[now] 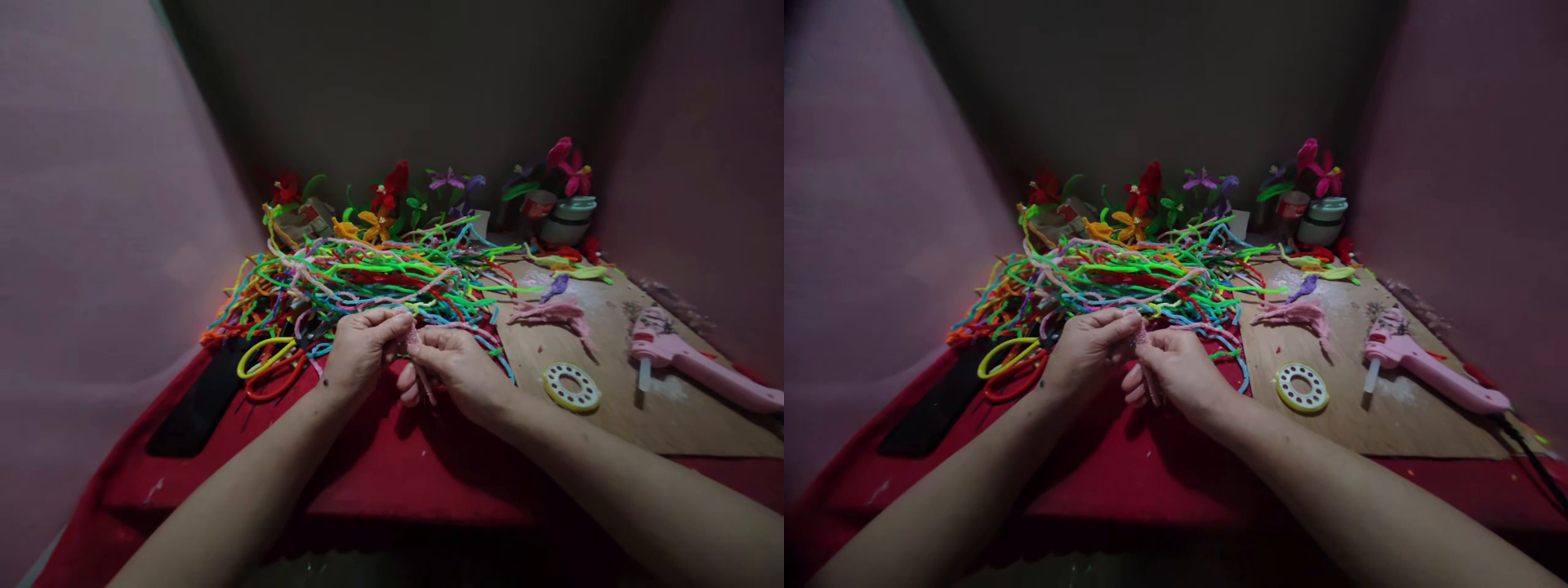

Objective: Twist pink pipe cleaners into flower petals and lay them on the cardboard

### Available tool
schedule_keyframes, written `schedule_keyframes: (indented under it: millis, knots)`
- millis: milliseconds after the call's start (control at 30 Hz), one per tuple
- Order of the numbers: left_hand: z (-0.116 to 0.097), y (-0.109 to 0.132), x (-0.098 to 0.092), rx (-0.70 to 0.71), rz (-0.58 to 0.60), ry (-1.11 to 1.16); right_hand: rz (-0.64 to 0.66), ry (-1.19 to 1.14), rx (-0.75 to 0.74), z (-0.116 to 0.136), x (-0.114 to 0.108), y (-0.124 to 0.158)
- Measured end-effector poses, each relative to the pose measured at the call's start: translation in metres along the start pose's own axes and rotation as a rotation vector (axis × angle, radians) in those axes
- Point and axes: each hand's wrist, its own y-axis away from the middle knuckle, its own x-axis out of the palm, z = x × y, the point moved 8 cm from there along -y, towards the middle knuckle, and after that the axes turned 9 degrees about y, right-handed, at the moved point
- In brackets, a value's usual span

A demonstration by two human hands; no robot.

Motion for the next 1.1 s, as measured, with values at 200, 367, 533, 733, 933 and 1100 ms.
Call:
schedule_keyframes:
  millis: [200, 367, 533, 733, 933, 1100]
  knots:
    - [0.008, -0.001, 0.001, -0.074, 0.020, 0.050, -0.050, -0.023, -0.114, 0.008, -0.014, -0.005]
    - [0.010, 0.000, 0.006, -0.082, 0.046, 0.044, -0.065, 0.119, -0.159, 0.007, -0.020, -0.006]
    - [0.013, 0.000, 0.010, -0.082, 0.100, 0.039, -0.083, 0.098, -0.113, 0.004, -0.022, -0.007]
    - [0.010, -0.002, 0.011, -0.034, 0.131, 0.039, -0.111, -0.159, -0.159, 0.003, -0.029, -0.017]
    - [-0.014, 0.005, 0.020, 0.384, 0.240, -0.408, -0.242, -0.350, -0.098, 0.001, -0.046, -0.020]
    - [-0.010, 0.026, 0.035, 0.808, 0.329, -0.873, -0.261, -0.448, -0.016, -0.004, -0.050, -0.022]
